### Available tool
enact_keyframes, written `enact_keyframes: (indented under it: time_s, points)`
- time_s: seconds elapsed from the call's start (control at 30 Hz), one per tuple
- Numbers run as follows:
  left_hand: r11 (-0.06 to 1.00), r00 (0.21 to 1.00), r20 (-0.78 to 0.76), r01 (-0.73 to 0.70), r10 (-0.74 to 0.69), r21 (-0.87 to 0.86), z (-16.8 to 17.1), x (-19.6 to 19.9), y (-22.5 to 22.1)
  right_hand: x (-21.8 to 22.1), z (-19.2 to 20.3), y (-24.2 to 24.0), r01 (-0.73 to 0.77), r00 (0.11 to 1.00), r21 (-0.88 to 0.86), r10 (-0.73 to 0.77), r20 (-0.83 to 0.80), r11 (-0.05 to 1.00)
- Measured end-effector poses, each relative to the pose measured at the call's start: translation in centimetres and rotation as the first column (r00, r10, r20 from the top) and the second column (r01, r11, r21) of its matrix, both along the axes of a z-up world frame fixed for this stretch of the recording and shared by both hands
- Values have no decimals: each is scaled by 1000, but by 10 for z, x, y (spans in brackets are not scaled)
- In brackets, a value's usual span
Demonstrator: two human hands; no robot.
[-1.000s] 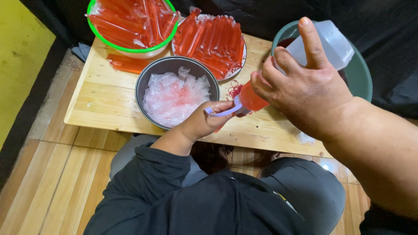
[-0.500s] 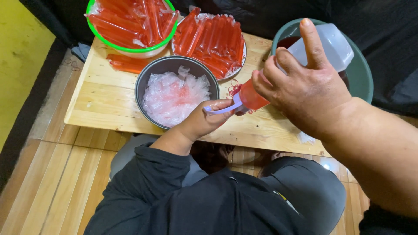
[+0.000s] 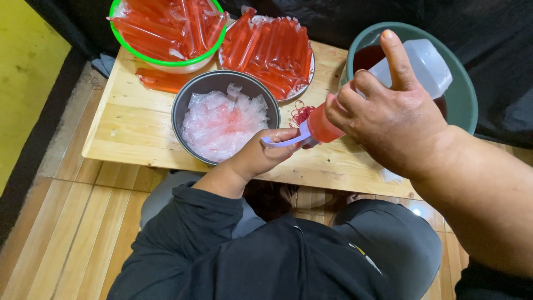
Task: Filling small plastic bags with red syrup and sealing them with rubber bands.
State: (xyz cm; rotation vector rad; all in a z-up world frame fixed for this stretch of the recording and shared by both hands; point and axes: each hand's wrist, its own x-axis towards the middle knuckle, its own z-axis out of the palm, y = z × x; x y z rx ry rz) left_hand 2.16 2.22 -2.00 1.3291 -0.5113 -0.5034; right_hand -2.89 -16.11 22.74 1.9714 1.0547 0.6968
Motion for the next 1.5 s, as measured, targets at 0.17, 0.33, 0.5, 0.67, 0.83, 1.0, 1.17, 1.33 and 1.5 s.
enact_keyframes:
  time_s: [0.17,0.33,0.5,0.67,0.83,1.0,1.17,1.33,1.5]
  points:
    - [1000,1000,-22,20,-20,-5,12,-3,1,2,-8,-10,-4,1000,20,4,2,1000]
    - [991,991,106,76,-88,110,49,-4,14,-2,-25,-35,97,995,51,-98,11,994]
    - [985,972,201,94,-123,145,24,1,9,-6,-89,-98,255,873,519,37,-486,816]
    - [997,985,161,50,-60,64,18,-3,-2,-35,-208,-137,767,620,619,57,-783,169]
    - [994,978,205,15,-37,107,26,-16,-6,-55,-300,-168,770,611,526,179,-771,-360]
    - [987,961,277,-37,-7,153,37,-25,-10,-56,-287,-166,724,630,513,137,-764,-461]
    - [993,864,499,-103,63,53,18,-19,-15,-74,-261,-162,921,215,241,-118,-970,-307]
    - [993,780,614,-96,121,-73,14,-16,-19,-103,-235,-140,996,-64,-34,-402,-913,-79]
    - [997,647,759,-73,77,-39,23,-26,-28,-93,-233,-83,788,575,611,260,-776,80]
